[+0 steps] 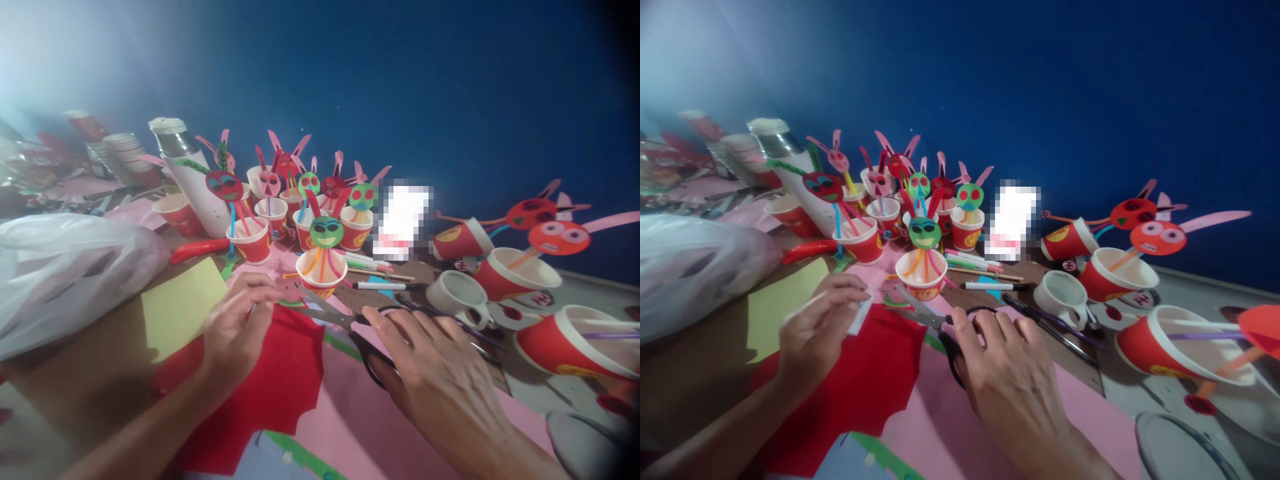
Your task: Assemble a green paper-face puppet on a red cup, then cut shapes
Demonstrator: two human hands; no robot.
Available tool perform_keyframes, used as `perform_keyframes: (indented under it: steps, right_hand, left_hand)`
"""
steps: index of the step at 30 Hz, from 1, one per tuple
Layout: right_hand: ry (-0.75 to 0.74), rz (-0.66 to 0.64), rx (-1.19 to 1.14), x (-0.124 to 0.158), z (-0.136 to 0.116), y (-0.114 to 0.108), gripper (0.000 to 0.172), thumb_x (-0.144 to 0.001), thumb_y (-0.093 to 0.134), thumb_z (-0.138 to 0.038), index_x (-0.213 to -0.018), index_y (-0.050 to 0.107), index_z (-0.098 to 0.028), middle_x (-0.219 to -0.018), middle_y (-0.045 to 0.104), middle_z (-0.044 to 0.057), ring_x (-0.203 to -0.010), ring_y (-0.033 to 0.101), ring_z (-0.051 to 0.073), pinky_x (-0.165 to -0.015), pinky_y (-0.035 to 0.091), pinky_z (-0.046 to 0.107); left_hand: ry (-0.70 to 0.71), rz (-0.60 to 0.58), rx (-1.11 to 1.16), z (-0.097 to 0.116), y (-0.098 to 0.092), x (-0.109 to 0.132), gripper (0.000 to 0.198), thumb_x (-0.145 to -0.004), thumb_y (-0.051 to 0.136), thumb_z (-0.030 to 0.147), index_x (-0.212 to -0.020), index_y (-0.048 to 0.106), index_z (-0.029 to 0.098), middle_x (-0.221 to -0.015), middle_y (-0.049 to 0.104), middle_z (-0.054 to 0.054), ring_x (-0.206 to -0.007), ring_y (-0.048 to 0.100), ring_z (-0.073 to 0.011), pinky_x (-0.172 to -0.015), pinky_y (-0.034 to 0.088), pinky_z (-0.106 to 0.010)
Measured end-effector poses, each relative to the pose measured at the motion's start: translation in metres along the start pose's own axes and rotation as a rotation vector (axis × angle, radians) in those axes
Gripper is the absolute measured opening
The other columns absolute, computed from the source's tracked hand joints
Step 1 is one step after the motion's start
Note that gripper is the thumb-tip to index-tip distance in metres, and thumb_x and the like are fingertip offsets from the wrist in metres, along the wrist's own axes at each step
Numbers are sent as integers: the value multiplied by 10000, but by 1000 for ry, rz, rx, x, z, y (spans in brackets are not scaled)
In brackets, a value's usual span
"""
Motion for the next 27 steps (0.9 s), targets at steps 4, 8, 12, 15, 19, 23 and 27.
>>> perform_keyframes:
  steps: [4, 8, 12, 15, 19, 23, 27]
  right_hand:
    - [-24, -28, -7, 1, -3, 1, 341, -828, 496, -162, -1163, 556, -139, -847, 653, 84, -759, 580, 251, -658, 315, 356]
    - [-34, 6, -1, 2, -6, -1, 317, -842, 465, -171, -1135, 582, -138, -844, 658, 87, -750, 580, 246, -647, 312, 352]
    - [-40, 9, -4, 3, -7, -3, 320, -843, 455, -164, -1131, 592, -137, -832, 661, 86, -740, 578, 238, -652, 314, 348]
    - [-48, 8, -5, 3, -9, -3, 322, -837, 469, -167, -1133, 595, -141, -823, 662, 83, -732, 576, 236, -650, 312, 346]
    - [-47, 27, 1, 2, -11, -2, 312, -836, 471, -165, -1121, 597, -146, -833, 665, 85, -712, 572, 241, -633, 303, 348]
    - [-58, 37, -2, 2, -12, 0, 302, -835, 464, -161, -1102, 604, -152, -819, 668, 85, -696, 572, 244, -616, 297, 347]
    - [-57, 36, 0, 2, -10, 1, 285, -827, 480, -165, -1077, 616, -144, -799, 666, 80, -688, 576, 240, -621, 304, 349]
  left_hand:
    - [386, -196, -204, 11, 10, 7, 214, -760, 575, 33, -903, 655, 169, -835, 604, -41, -799, 547, -163, -705, 452, -285]
    - [468, -257, -254, 9, 18, 9, 176, -782, 584, 54, -908, 652, 156, -802, 625, -54, -741, 537, -154, -651, 452, -276]
    - [449, -286, -282, 8, 18, 10, 141, -789, 604, 96, -895, 655, 173, -810, 635, -58, -748, 543, -165, -664, 458, -298]
    - [412, -308, -301, 7, 19, 11, 106, -787, 628, 144, -885, 657, 174, -820, 633, -63, -769, 545, -174, -677, 460, -309]
    - [412, -305, -309, 7, 21, 12, 70, -794, 612, 132, -846, 647, 163, -810, 627, -64, -761, 548, -170, -673, 457, -304]
    - [413, -303, -326, 8, 22, 12, 95, -816, 548, 95, -803, 608, 168, -782, 614, -49, -747, 540, -162, -666, 453, -297]
    - [362, -236, -382, 9, 16, 9, 107, -833, 505, 88, -774, 549, 166, -756, 590, -34, -761, 541, -158, -698, 450, -295]
Point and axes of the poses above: each hand's wrist, its own x-axis away from the middle knuckle, its own y-axis out of the palm, z = x × y, the point moved 2 cm from there along -x, towards the middle knuckle
